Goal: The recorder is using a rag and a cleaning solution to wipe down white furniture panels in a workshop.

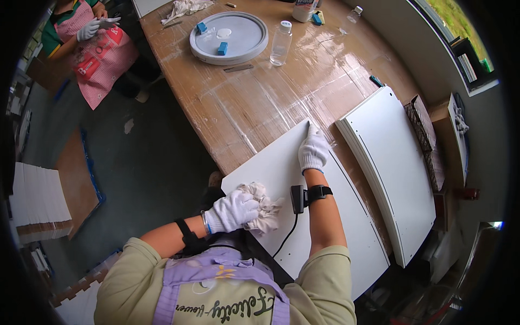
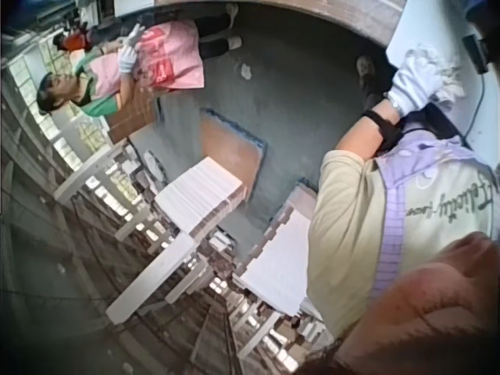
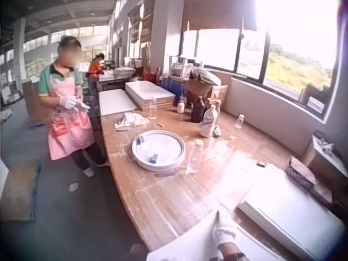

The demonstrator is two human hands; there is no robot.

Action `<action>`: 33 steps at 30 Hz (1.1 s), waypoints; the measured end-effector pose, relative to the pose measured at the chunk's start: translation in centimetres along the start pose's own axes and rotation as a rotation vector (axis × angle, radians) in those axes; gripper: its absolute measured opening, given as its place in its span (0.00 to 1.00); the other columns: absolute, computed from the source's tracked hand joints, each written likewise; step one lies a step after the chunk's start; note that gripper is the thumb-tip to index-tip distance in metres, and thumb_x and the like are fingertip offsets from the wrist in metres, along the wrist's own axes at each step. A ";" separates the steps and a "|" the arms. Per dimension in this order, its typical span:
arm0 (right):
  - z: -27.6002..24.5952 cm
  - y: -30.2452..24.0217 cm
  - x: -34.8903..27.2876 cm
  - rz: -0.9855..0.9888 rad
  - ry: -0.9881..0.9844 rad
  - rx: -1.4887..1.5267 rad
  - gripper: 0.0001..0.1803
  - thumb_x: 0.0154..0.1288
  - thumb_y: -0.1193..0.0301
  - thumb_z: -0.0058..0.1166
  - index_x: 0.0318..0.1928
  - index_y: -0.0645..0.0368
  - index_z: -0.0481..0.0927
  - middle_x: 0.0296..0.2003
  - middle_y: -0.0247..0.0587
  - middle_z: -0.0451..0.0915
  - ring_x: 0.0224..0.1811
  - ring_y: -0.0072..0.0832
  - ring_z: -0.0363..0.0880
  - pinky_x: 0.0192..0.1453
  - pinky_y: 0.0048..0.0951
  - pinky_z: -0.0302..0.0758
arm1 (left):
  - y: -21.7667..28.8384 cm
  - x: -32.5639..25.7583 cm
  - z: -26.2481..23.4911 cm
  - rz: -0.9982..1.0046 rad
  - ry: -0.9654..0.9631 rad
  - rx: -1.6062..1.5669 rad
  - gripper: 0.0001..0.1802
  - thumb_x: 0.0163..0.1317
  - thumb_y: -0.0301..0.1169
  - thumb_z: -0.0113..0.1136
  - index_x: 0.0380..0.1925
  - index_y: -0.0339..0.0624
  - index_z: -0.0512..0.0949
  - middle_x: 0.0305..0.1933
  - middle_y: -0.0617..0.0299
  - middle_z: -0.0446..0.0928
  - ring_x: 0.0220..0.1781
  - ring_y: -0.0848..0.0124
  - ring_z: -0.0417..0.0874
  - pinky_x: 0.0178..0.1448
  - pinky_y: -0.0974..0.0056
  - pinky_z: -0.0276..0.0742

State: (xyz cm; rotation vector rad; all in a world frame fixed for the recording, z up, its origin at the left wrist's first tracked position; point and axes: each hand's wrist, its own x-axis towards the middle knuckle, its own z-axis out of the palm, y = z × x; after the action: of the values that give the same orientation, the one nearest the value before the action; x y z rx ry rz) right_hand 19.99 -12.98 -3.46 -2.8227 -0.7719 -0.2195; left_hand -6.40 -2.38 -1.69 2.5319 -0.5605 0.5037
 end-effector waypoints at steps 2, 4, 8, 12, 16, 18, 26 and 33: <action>0.5 -3.1 -2.9 -0.167 -0.061 -0.066 0.22 0.61 0.75 0.43 0.57 0.51 0.70 0.35 0.46 0.75 0.29 0.45 0.78 0.30 0.45 0.76 | -0.1 -2.9 -3.1 -0.059 -0.135 -0.109 0.08 0.46 0.38 0.58 0.23 0.48 0.74 0.27 0.61 0.73 0.32 0.61 0.78 0.35 0.59 0.75; -1.3 -8.8 -8.2 -0.426 -0.201 0.024 0.21 0.59 0.76 0.45 0.54 0.54 0.69 0.33 0.45 0.75 0.31 0.42 0.79 0.32 0.42 0.76 | 0.9 -5.8 -7.5 -0.408 -0.350 -0.246 0.10 0.46 0.39 0.63 0.24 0.48 0.75 0.26 0.59 0.75 0.31 0.57 0.79 0.36 0.56 0.76; -4.1 -13.7 -15.6 -1.053 -0.516 0.111 0.25 0.62 0.74 0.43 0.61 0.50 0.67 0.34 0.44 0.77 0.35 0.44 0.81 0.38 0.43 0.78 | 1.5 -11.0 -14.6 -0.717 -0.190 -0.070 0.16 0.48 0.46 0.65 0.27 0.45 0.80 0.29 0.55 0.80 0.34 0.55 0.82 0.41 0.55 0.78; -1.8 -9.8 -8.1 -0.214 -0.355 0.300 0.21 0.62 0.76 0.44 0.56 0.49 0.70 0.37 0.48 0.77 0.34 0.48 0.80 0.33 0.43 0.77 | 1.8 -17.7 -16.1 -1.017 -0.087 0.217 0.23 0.47 0.46 0.70 0.38 0.46 0.74 0.42 0.53 0.78 0.42 0.51 0.79 0.46 0.51 0.76; -0.6 -7.9 -5.4 -0.092 -0.106 0.085 0.16 0.62 0.75 0.44 0.51 0.51 0.69 0.34 0.47 0.75 0.31 0.46 0.79 0.31 0.44 0.77 | 0.9 -21.0 -15.3 -0.913 0.051 0.224 0.22 0.47 0.43 0.71 0.37 0.46 0.74 0.40 0.54 0.78 0.41 0.52 0.79 0.44 0.52 0.77; -1.3 -10.4 -8.3 -0.239 -0.195 -0.007 0.15 0.62 0.75 0.45 0.50 0.51 0.68 0.32 0.45 0.74 0.30 0.44 0.78 0.29 0.43 0.76 | 0.7 -22.3 -15.1 -0.917 0.080 0.172 0.22 0.46 0.42 0.71 0.37 0.46 0.74 0.40 0.54 0.78 0.41 0.53 0.80 0.44 0.52 0.78; -3.3 -12.8 -13.5 -0.427 -0.425 0.234 0.23 0.62 0.74 0.43 0.59 0.49 0.71 0.33 0.46 0.75 0.36 0.45 0.79 0.36 0.42 0.77 | -0.4 -23.3 -15.3 -0.946 0.018 0.133 0.24 0.45 0.42 0.73 0.39 0.45 0.75 0.39 0.55 0.79 0.42 0.53 0.80 0.46 0.53 0.77; -1.2 -13.5 -11.9 -0.269 -0.156 0.009 0.19 0.60 0.75 0.47 0.53 0.51 0.71 0.29 0.45 0.74 0.29 0.42 0.78 0.29 0.42 0.75 | -1.0 -21.3 -16.5 -0.942 -0.099 0.039 0.25 0.45 0.44 0.73 0.40 0.44 0.77 0.41 0.54 0.80 0.42 0.54 0.80 0.46 0.53 0.77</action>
State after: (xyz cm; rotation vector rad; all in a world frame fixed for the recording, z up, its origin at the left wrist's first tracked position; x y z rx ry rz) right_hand 2.81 -7.68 -2.53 -2.7445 -1.1845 -0.0354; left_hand -27.92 13.49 1.84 2.5053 0.6178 0.0318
